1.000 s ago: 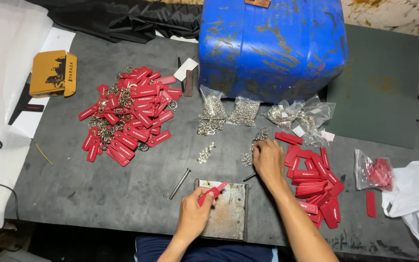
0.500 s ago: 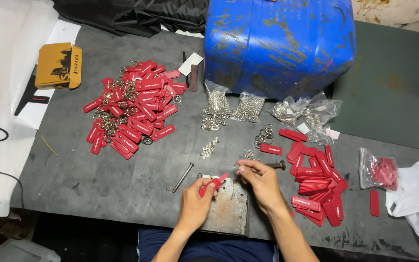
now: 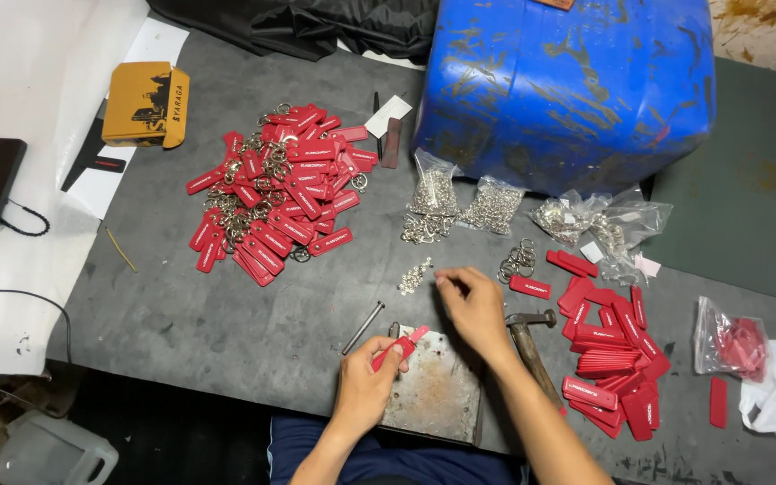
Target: Assembling red plastic tags by attaching metal chains and securing them with a hammer
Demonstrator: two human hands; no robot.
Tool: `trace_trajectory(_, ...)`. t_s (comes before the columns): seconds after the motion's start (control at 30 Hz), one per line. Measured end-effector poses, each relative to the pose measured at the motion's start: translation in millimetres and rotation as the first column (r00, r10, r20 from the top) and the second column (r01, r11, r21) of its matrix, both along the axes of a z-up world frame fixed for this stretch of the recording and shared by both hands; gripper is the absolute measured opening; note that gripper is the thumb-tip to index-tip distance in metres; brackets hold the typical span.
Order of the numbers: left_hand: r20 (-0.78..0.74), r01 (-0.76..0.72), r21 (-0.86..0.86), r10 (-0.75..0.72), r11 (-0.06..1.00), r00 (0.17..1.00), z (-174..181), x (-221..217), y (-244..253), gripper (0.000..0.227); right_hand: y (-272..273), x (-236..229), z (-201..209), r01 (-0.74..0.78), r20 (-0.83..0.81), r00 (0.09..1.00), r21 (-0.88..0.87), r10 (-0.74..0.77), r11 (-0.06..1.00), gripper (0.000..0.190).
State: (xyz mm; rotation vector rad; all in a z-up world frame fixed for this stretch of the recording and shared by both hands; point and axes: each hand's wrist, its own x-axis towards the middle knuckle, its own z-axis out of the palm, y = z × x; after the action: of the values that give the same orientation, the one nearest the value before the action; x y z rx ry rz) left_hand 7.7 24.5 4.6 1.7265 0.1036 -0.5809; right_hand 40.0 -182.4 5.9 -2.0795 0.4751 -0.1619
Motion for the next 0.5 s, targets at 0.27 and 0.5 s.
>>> trace_trajectory(0.27,0.062,0.008,0.009,-0.009,1.0,0.998,-2,6,11,0.022,-14,76,-56,-0.159,0.005,0.978,-0.622,0.207,0.767,0.016)
trace_trajectory(0.5,0.048,-0.009,0.007,0.009,1.0,0.999,0,11,17,0.02,-14,73,-51,-0.144,0.105,0.961,-0.597,0.255,0.789,0.005)
